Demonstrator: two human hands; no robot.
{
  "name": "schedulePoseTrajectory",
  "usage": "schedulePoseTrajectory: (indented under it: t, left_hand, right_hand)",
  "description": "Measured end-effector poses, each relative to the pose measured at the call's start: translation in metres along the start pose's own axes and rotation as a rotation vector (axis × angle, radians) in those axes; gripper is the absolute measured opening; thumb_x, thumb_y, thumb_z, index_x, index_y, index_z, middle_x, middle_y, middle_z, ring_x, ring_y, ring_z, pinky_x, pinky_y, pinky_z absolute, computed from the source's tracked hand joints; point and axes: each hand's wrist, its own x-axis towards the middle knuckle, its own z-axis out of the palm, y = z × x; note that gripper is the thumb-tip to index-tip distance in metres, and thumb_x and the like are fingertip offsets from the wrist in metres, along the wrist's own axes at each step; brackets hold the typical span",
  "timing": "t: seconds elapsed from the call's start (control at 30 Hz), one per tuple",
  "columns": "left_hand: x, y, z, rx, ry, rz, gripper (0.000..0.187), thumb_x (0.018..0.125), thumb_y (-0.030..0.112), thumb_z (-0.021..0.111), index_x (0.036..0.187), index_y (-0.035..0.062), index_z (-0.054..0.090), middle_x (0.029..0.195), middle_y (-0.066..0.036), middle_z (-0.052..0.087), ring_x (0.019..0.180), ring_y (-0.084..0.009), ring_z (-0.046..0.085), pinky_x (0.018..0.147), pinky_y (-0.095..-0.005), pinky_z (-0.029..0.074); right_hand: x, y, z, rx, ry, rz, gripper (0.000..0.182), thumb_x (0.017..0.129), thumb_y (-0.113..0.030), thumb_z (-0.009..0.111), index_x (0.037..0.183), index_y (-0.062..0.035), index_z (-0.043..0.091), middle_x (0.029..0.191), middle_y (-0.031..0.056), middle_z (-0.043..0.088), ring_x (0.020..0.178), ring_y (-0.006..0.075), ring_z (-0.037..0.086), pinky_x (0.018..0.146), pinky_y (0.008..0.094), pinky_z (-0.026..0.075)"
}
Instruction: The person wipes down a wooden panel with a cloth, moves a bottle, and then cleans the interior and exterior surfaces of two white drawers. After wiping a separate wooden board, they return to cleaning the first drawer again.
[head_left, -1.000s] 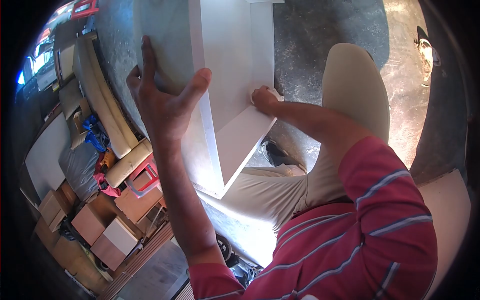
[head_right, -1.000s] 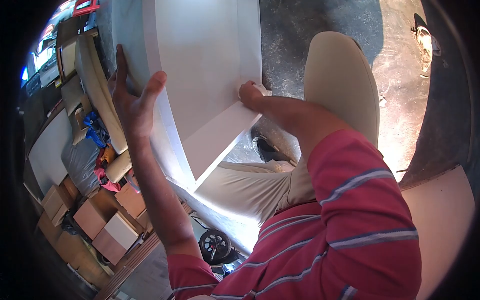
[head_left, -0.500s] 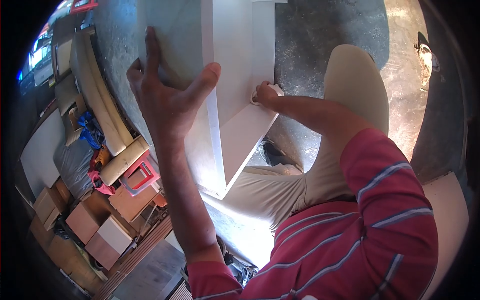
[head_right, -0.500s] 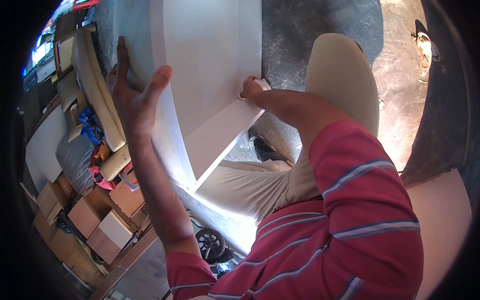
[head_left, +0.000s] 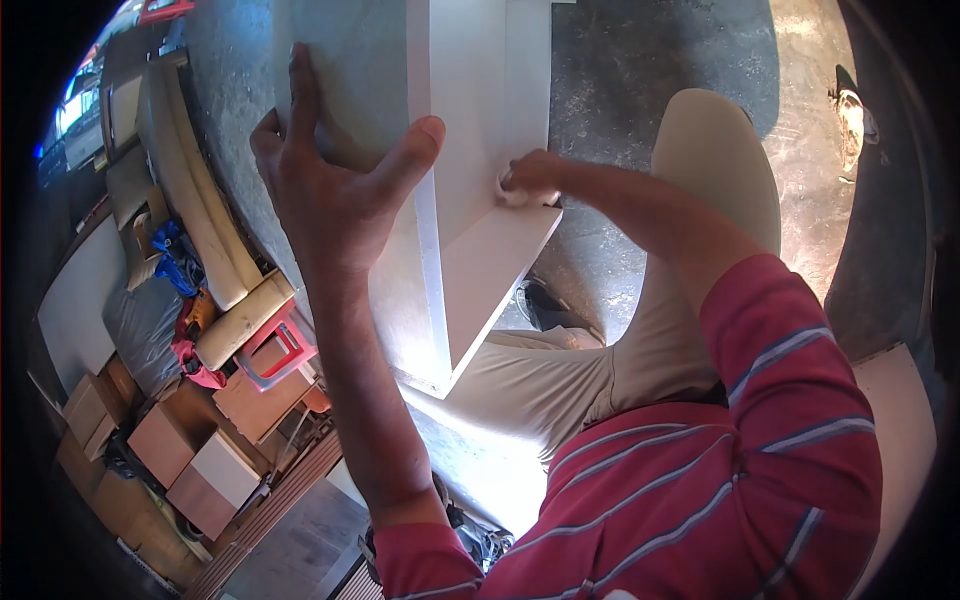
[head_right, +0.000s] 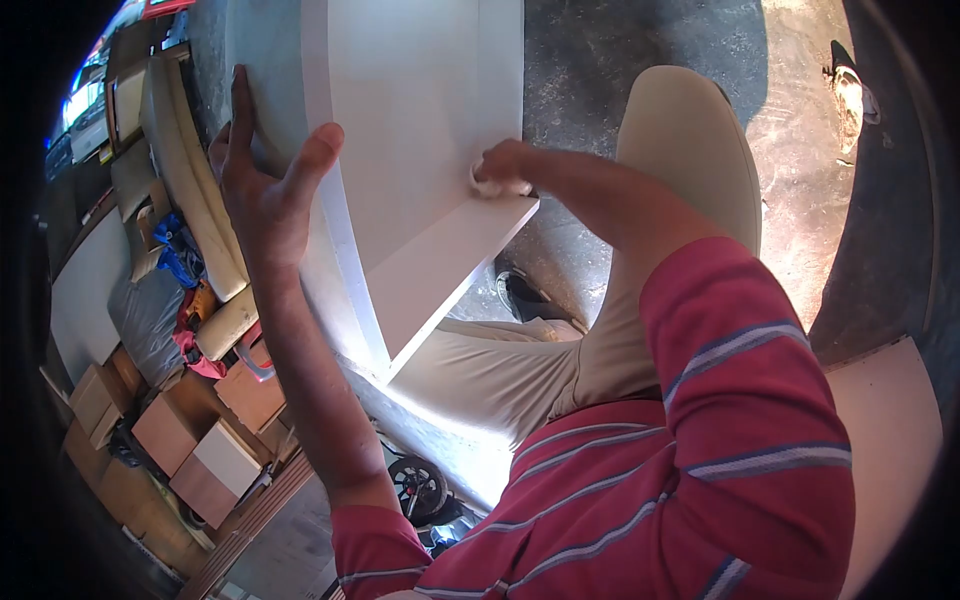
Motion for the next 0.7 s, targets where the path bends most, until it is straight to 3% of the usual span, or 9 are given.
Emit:
schedulePoseTrajectory:
  t: [0.1, 0.17, 0.3, 0.4, 0.47, 0.57, 0.67, 0.7]
  left_hand:
    - [0.001, -0.003, 0.001, 0.009, 0.004, 0.032, 0.097, 0.051, 0.043, 0.075, 0.132, 0.0054, 0.038, 0.111, -0.026, 0.036, 0.095, -0.0372, 0.053, 0.075, -0.0412, 0.049]
    - [0.001, -0.004, 0.001, 0.005, 0.005, 0.022, 0.097, 0.051, 0.043, 0.075, 0.132, 0.0055, 0.038, 0.111, -0.026, 0.036, 0.095, -0.0373, 0.053, 0.075, -0.0413, 0.049]
    - [0.001, -0.005, 0.002, 0.018, 0.015, 0.041, 0.097, 0.051, 0.043, 0.075, 0.133, 0.0064, 0.038, 0.112, -0.027, 0.036, 0.095, -0.0376, 0.053, 0.074, -0.0413, 0.049]
    - [0.001, -0.004, 0.002, -0.013, 0.01, 0.045, 0.097, 0.051, 0.043, 0.075, 0.133, 0.0074, 0.038, 0.111, -0.027, 0.036, 0.095, -0.0375, 0.053, 0.074, -0.0407, 0.049]
    - [0.001, -0.004, 0.002, -0.013, 0.005, 0.047, 0.096, 0.051, 0.042, 0.075, 0.133, 0.0075, 0.038, 0.111, -0.027, 0.036, 0.095, -0.0378, 0.053, 0.074, -0.0407, 0.049]
    - [0.001, -0.005, 0.001, -0.01, 0.015, 0.061, 0.095, 0.052, 0.041, 0.074, 0.133, 0.0075, 0.038, 0.111, -0.027, 0.036, 0.095, -0.0386, 0.053, 0.074, -0.041, 0.049]
    - [0.001, -0.004, 0.002, -0.013, 0.014, 0.058, 0.095, 0.052, 0.041, 0.074, 0.133, 0.0073, 0.037, 0.111, -0.028, 0.036, 0.095, -0.0389, 0.053, 0.073, -0.0415, 0.05]
    - [0.001, -0.004, 0.002, -0.027, 0.013, 0.043, 0.095, 0.052, 0.041, 0.074, 0.133, 0.0074, 0.037, 0.111, -0.028, 0.036, 0.095, -0.0389, 0.053, 0.072, -0.0417, 0.05]
  right_hand:
    - [0.01, -0.019, 0.028, -0.124, -0.12, -0.109, 0.026, 0.076, -0.022, 0.053, 0.1, -0.0198, 0.061, 0.097, 0.0081, 0.06, 0.087, 0.0274, 0.06, 0.068, 0.0378, 0.049]
    - [0.017, -0.024, 0.042, -0.102, -0.168, 0.054, 0.026, 0.075, -0.021, 0.055, 0.1, -0.0168, 0.061, 0.102, 0.008, 0.06, 0.087, 0.026, 0.061, 0.067, 0.0373, 0.048]
    - [0.027, -0.029, 0.02, -0.258, -0.35, 0.184, 0.026, 0.076, -0.021, 0.055, 0.101, -0.0155, 0.06, 0.098, 0.0071, 0.06, 0.088, 0.0245, 0.06, 0.067, 0.0366, 0.047]
    - [0.014, -0.018, 0.019, -0.261, -0.193, 0.024, 0.026, 0.076, -0.022, 0.055, 0.101, -0.0159, 0.06, 0.096, 0.008, 0.059, 0.086, 0.0253, 0.06, 0.068, 0.038, 0.046]
    - [0.005, 0.0, 0.007, -0.065, 0.05, -0.048, 0.025, 0.076, -0.024, 0.055, 0.1, -0.0163, 0.06, 0.097, 0.0093, 0.057, 0.083, 0.0256, 0.06, 0.069, 0.0385, 0.046]
    - [0.019, 0.03, -0.003, -0.124, 0.188, 0.018, 0.026, 0.076, -0.026, 0.056, 0.101, -0.0157, 0.059, 0.102, 0.0117, 0.055, 0.083, 0.0279, 0.06, 0.068, 0.0406, 0.048]
    - [0.042, 0.069, -0.027, -0.053, 0.051, 0.157, 0.028, 0.076, -0.025, 0.056, 0.102, -0.0156, 0.058, 0.102, 0.0139, 0.054, 0.086, 0.031, 0.06, 0.069, 0.0425, 0.049]
    - [0.041, 0.08, -0.041, -0.03, 0.195, 0.222, 0.027, 0.077, -0.023, 0.055, 0.102, -0.0142, 0.058, 0.103, 0.0162, 0.054, 0.087, 0.0329, 0.06, 0.069, 0.0436, 0.05]
